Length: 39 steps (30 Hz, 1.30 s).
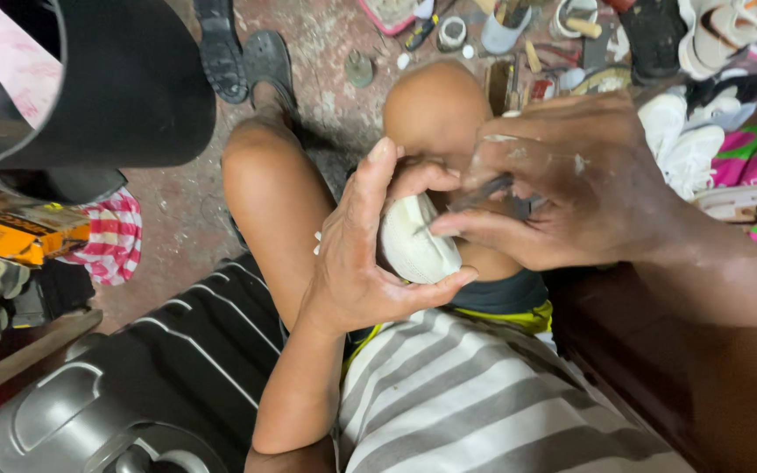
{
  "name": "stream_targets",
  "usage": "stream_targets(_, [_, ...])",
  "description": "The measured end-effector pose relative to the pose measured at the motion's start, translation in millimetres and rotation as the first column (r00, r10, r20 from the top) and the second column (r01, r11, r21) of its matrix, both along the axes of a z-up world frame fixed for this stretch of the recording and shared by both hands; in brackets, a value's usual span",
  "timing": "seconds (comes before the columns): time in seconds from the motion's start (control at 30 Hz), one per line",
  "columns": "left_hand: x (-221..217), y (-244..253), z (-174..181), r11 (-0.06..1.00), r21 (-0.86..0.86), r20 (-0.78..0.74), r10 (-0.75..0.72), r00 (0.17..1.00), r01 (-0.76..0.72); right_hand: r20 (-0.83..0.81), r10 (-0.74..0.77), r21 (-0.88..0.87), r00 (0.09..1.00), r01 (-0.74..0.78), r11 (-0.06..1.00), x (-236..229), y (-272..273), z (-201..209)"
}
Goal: The person uses a curved metal tool to scrape and trim the white sole of a sneaker. They repeatedly scrape the edges and sides of the sole, occasionally wiping the surface with a cloth. The person works on one shoe at a time in a cluttered workshop.
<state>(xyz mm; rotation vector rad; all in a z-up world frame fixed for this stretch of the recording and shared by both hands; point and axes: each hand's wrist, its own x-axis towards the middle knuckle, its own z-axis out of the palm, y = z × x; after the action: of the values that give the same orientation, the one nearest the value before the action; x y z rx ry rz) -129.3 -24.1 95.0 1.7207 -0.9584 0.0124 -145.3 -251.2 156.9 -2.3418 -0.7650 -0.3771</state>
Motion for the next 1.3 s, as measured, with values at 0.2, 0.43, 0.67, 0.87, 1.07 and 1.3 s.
stream_targets(0.2, [0, 0, -2, 1.000, 0.011, 0.012, 0.001, 1.000, -0.001, 0.029, 0.021, -0.002, 0.999, -0.021, 1.000, -1, -2, -4])
stream_targets(0.43, [4, -4, 1, 0.996, 0.058, 0.033, -0.066, 0.997, 0.064, -0.033, 0.112, 0.035, 0.993, -0.110, 0.993, -9, -16, -12])
stream_targets(0.67, [1, -8, 7, 0.996, 0.035, -0.019, -0.079, 0.997, 0.080, -0.064, -0.004, -0.013, 0.998, 0.004, 1.000, -21, -24, -8])
stream_targets(0.87, [-17, -15, -12, 0.995, -0.015, -0.019, -0.103, 0.995, 0.103, -0.062, -0.026, -0.115, 0.998, 0.019, 0.993, -24, -24, -8])
stream_targets(1.07, [-18, -20, -14, 0.996, -0.021, 0.013, -0.088, 0.996, 0.088, -0.132, -0.054, -0.195, 0.990, 0.027, 0.980, -30, -28, -3])
stream_targets(1.3, [-10, -28, -5, 0.991, 0.038, 0.054, -0.131, 0.990, 0.129, -0.110, -0.125, -0.291, 0.986, 0.088, 0.953, -33, -33, -3])
